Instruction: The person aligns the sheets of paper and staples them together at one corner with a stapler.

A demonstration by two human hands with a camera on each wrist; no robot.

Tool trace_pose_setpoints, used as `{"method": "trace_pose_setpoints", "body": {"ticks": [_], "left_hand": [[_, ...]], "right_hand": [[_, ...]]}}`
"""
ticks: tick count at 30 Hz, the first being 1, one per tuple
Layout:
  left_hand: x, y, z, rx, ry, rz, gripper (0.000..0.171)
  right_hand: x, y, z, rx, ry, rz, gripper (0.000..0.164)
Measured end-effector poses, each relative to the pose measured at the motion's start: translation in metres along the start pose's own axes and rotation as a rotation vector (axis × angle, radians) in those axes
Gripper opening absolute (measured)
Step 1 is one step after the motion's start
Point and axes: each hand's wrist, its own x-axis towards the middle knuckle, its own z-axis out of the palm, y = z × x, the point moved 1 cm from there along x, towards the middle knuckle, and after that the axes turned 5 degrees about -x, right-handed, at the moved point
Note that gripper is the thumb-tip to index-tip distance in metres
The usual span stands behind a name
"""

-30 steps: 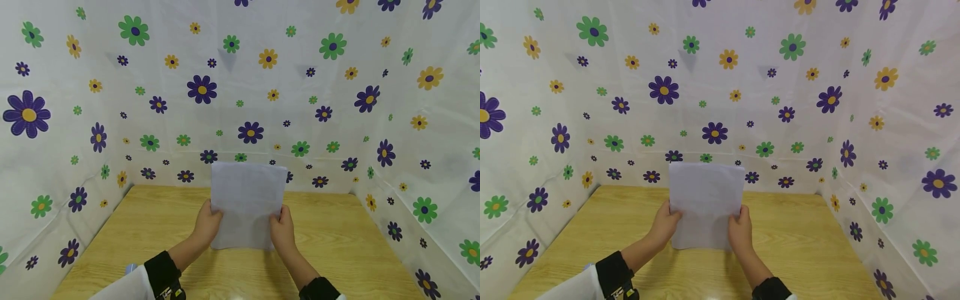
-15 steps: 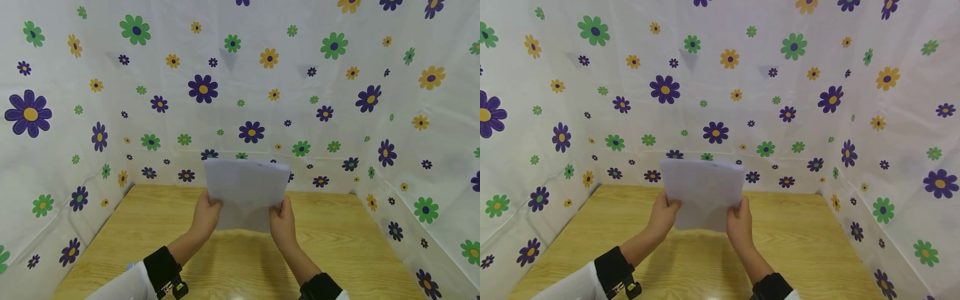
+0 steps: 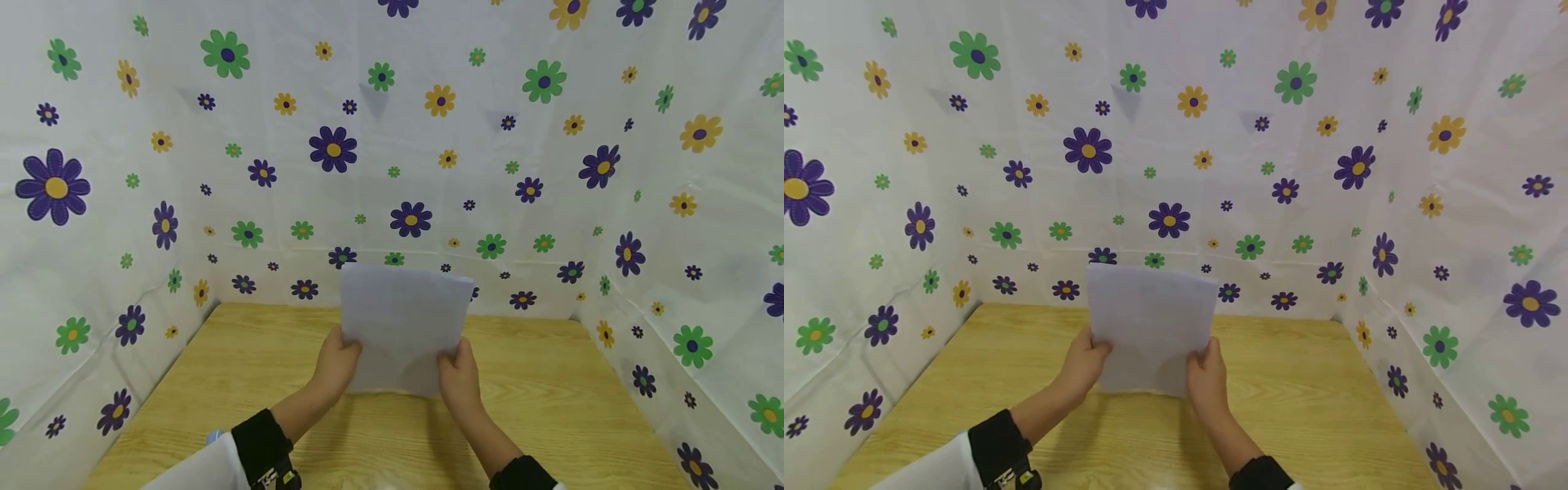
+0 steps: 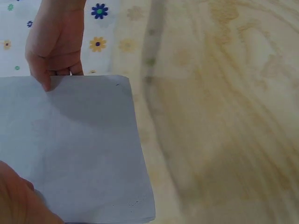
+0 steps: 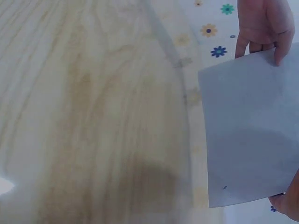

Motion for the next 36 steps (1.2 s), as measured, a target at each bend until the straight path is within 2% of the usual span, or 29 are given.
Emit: {"method": "trace_pose_setpoints", "body": {"ticks": [3,6,9,15,18,22,25,29,36], "left_hand": [[0.002,0.012,-0.002,-0.029,-0.007,0.037,0.045],[0.002,0.016,-0.003,-0.06,-0.028,0.052,0.047],[-0.001,0.009,-0.001,-0.04,-0.046,0.027,0.049],[-0.01,-0.021,0.002,0.016,-0.094,-0.074,0.049],[-0.011,-0.028,0.002,0.013,-0.109,-0.08,0.046],[-0.008,-0.025,0.0,0.071,-0.099,-0.061,0.046],[-0.007,-0.019,-0.002,0.091,-0.105,-0.074,0.045],[-0.007,-0.016,-0.002,0.074,-0.128,-0.11,0.045],[-0.011,-0.021,-0.003,0.094,-0.175,-0.167,0.052]], "right_hand": [[0.003,-0.008,-0.004,0.04,-0.007,-0.034,0.033],[0.004,-0.011,-0.006,0.068,-0.008,-0.047,0.033],[0.002,-0.006,-0.006,0.046,-0.011,-0.022,0.032],[-0.007,0.019,0.002,-0.089,-0.077,0.085,0.036],[-0.009,0.025,0.004,-0.13,-0.096,0.083,0.037],[-0.005,0.021,0.0,-0.183,-0.088,0.055,0.036],[0.0,0.015,-0.005,-0.225,-0.077,0.051,0.035],[0.004,0.012,-0.01,-0.238,-0.088,0.084,0.036],[0.003,0.015,-0.012,-0.236,-0.135,0.175,0.05]]}}
